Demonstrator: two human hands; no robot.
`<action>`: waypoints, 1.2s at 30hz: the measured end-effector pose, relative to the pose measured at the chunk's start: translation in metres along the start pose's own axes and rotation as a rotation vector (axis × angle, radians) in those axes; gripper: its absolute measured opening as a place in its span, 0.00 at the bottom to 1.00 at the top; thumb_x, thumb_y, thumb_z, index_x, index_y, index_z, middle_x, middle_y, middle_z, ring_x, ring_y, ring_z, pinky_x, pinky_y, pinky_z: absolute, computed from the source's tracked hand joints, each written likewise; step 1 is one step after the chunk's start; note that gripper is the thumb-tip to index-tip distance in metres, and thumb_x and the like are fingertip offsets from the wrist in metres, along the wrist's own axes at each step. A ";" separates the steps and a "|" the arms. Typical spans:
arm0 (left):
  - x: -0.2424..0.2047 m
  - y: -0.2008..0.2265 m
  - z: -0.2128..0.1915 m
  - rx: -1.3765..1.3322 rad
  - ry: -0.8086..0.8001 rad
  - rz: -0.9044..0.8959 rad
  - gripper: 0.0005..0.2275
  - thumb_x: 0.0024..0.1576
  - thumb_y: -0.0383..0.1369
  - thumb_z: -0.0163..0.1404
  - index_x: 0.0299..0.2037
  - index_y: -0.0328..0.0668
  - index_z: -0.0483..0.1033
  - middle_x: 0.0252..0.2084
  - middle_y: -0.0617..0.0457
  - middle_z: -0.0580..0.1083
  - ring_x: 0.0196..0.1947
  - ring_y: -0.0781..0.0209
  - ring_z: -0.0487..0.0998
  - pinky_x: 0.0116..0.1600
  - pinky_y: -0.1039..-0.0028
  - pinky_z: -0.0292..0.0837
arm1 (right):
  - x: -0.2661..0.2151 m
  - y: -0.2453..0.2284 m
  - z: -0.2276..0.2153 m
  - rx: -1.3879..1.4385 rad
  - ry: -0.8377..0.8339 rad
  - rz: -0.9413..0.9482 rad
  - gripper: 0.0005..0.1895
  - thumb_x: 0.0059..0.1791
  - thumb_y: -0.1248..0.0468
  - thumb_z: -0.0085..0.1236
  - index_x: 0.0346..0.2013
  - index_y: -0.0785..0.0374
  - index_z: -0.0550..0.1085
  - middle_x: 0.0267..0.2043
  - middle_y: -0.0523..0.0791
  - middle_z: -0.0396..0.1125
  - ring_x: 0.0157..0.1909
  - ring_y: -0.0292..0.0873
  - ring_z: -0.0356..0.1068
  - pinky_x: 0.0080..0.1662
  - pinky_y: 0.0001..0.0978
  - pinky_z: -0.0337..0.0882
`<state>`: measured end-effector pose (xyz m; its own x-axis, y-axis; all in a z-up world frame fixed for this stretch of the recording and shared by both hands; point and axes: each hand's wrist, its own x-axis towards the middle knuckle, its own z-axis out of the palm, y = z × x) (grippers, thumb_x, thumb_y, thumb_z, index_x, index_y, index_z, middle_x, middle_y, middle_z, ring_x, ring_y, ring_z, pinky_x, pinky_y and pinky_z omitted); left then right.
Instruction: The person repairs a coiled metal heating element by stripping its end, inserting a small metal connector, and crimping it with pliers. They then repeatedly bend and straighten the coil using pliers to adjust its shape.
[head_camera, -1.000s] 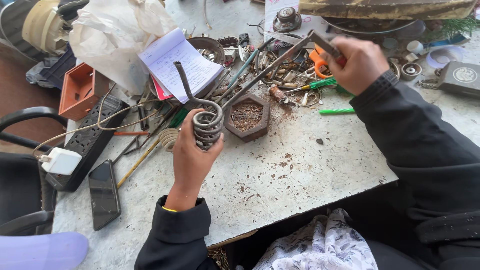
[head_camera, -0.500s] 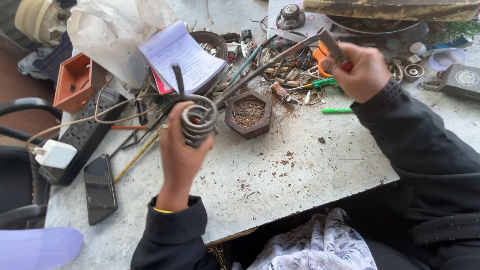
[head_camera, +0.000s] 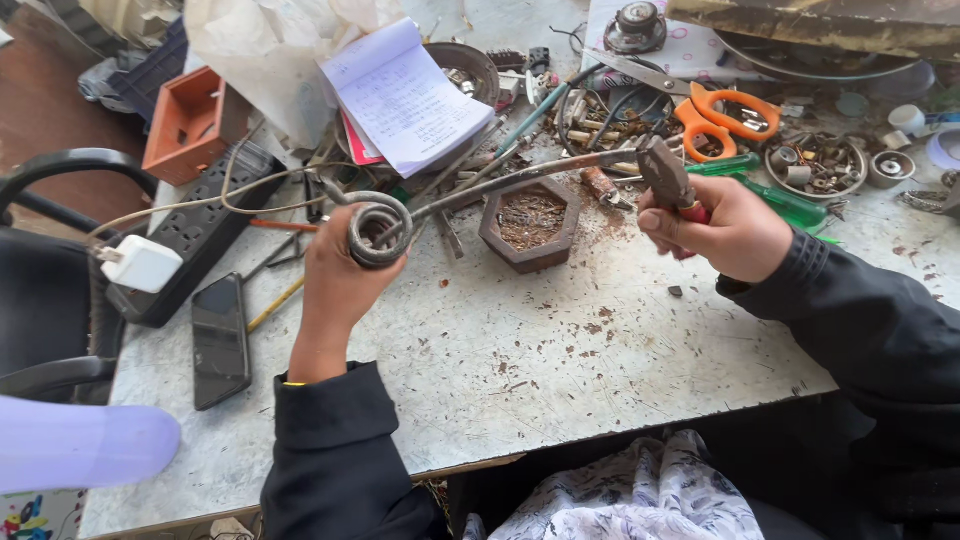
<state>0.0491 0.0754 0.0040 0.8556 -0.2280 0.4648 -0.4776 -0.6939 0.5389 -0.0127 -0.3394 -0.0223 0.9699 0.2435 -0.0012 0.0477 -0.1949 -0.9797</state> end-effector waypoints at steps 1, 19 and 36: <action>-0.001 -0.002 0.001 -0.101 -0.064 -0.011 0.19 0.46 0.29 0.68 0.45 0.43 0.74 0.41 0.55 0.79 0.42 0.64 0.81 0.49 0.69 0.76 | -0.003 -0.001 -0.002 -0.015 0.037 -0.035 0.11 0.53 0.58 0.56 0.42 0.64 0.74 0.29 0.40 0.65 0.31 0.34 0.64 0.35 0.29 0.68; 0.001 -0.011 -0.022 -0.701 -1.004 -0.446 0.18 0.40 0.32 0.66 0.40 0.39 0.77 0.31 0.54 0.78 0.31 0.66 0.76 0.36 0.72 0.71 | -0.007 0.003 -0.001 -0.206 0.058 -0.242 0.10 0.52 0.62 0.60 0.41 0.66 0.75 0.31 0.41 0.68 0.35 0.34 0.65 0.41 0.29 0.70; -0.003 -0.021 0.017 0.321 0.086 0.019 0.20 0.47 0.36 0.68 0.41 0.38 0.71 0.38 0.44 0.76 0.40 0.43 0.79 0.43 0.58 0.75 | 0.014 0.003 0.008 -0.112 0.137 0.182 0.13 0.53 0.55 0.55 0.36 0.62 0.72 0.20 0.42 0.63 0.20 0.36 0.59 0.23 0.31 0.60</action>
<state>0.0599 0.0791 -0.0209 0.8204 -0.1939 0.5379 -0.3944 -0.8731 0.2867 -0.0006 -0.3292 -0.0271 0.9880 0.0651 -0.1404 -0.1115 -0.3292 -0.9377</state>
